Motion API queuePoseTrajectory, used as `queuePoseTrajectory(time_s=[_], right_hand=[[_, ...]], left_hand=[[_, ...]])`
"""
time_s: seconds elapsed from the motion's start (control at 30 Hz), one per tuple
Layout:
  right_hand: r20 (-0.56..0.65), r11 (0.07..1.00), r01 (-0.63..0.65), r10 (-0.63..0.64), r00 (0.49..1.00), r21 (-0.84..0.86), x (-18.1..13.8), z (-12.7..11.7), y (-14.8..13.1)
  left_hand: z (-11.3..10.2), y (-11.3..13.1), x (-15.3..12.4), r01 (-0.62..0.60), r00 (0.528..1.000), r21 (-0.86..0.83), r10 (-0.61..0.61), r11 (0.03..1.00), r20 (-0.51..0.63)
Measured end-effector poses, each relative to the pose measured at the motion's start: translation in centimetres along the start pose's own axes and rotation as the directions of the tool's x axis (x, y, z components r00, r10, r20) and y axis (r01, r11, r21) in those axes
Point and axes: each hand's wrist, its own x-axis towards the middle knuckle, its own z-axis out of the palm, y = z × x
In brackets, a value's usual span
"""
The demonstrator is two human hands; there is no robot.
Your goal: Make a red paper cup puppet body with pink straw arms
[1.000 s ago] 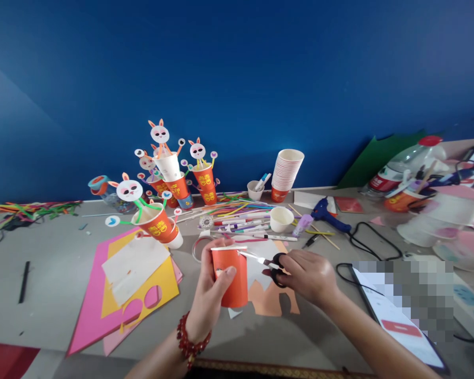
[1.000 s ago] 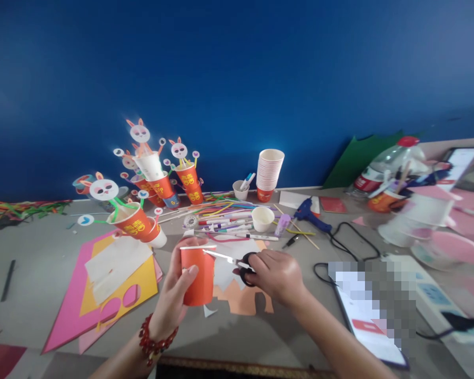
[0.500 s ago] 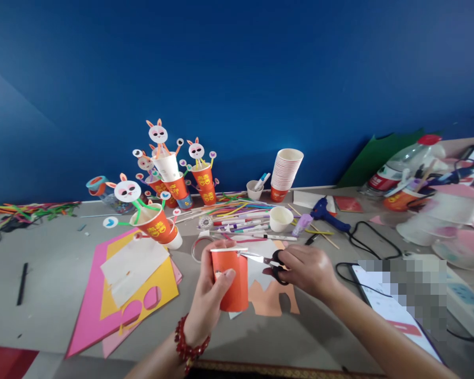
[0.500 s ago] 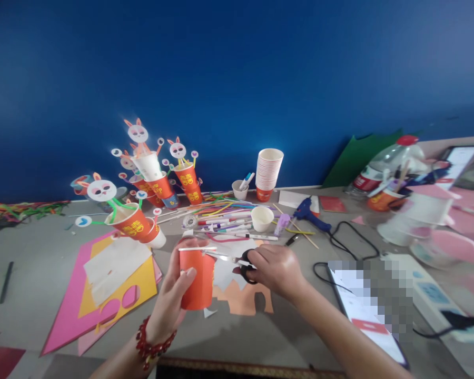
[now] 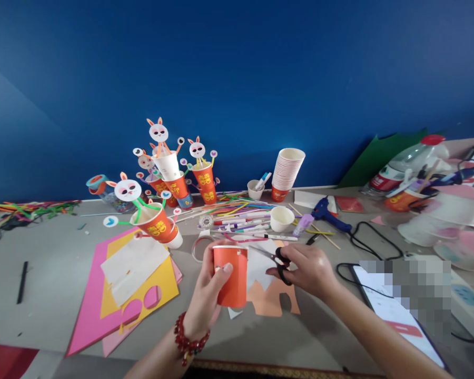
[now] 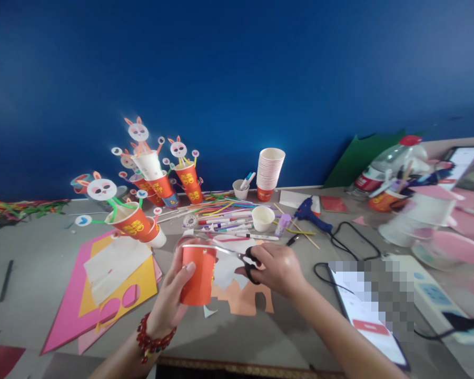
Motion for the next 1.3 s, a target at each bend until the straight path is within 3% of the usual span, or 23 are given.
queuePoseTrajectory(time_s=[0.1,0.2,0.3,0.43,0.67,0.97,1.03,1.1,1.2,1.3], right_hand=[[-0.026,0.981,-0.192,0.193,0.981,0.036,-0.4,-0.2,-0.6],[0.054,0.953,-0.301,0.299,0.953,0.038,-0.8,-0.7,-2.0],[0.122,0.951,-0.292,0.28,0.952,0.1,-1.3,-1.0,-3.7],[0.125,0.954,-0.284,0.271,0.954,0.1,-2.2,-0.7,-5.8],[0.091,0.949,-0.309,0.303,0.949,0.064,-2.5,-0.4,-7.6],[0.122,0.941,-0.336,0.329,0.936,0.041,-2.7,-0.7,-7.7],[0.15,0.941,-0.337,0.328,0.933,0.04,-2.8,-0.9,-7.5],[0.203,0.941,-0.333,0.316,0.927,0.058,-2.7,-1.2,-7.0],[0.319,0.931,-0.351,0.304,0.897,0.097,-2.4,-2.1,-6.0],[0.418,0.922,-0.363,0.279,0.864,0.136,-2.1,-2.9,-4.8]], left_hand=[[-0.1,-0.3,0.1,0.003,1.0,0.005,-0.003,1.0,-0.017],[-0.3,-0.7,0.1,-0.047,0.999,0.045,0.048,0.998,-0.021],[-0.5,-1.3,0.3,-0.179,0.982,0.126,0.184,0.976,-0.033],[-0.6,-2.1,0.6,-0.341,0.928,0.248,0.367,0.907,-0.064],[-0.4,-2.8,0.5,-0.423,0.887,0.263,0.456,0.867,-0.077],[-0.4,-2.9,0.2,-0.478,0.849,0.281,0.519,0.833,-0.095],[-0.9,-3.1,0.4,-0.527,0.8,0.38,0.595,0.76,-0.082],[-1.8,-3.2,0.8,-0.599,0.715,0.514,0.699,0.613,0.0],[-3.5,-2.7,1.4,-0.735,0.553,0.608,0.784,0.299,0.282],[-4.8,-1.7,1.8,-0.786,0.47,0.609,0.741,0.105,0.48]])
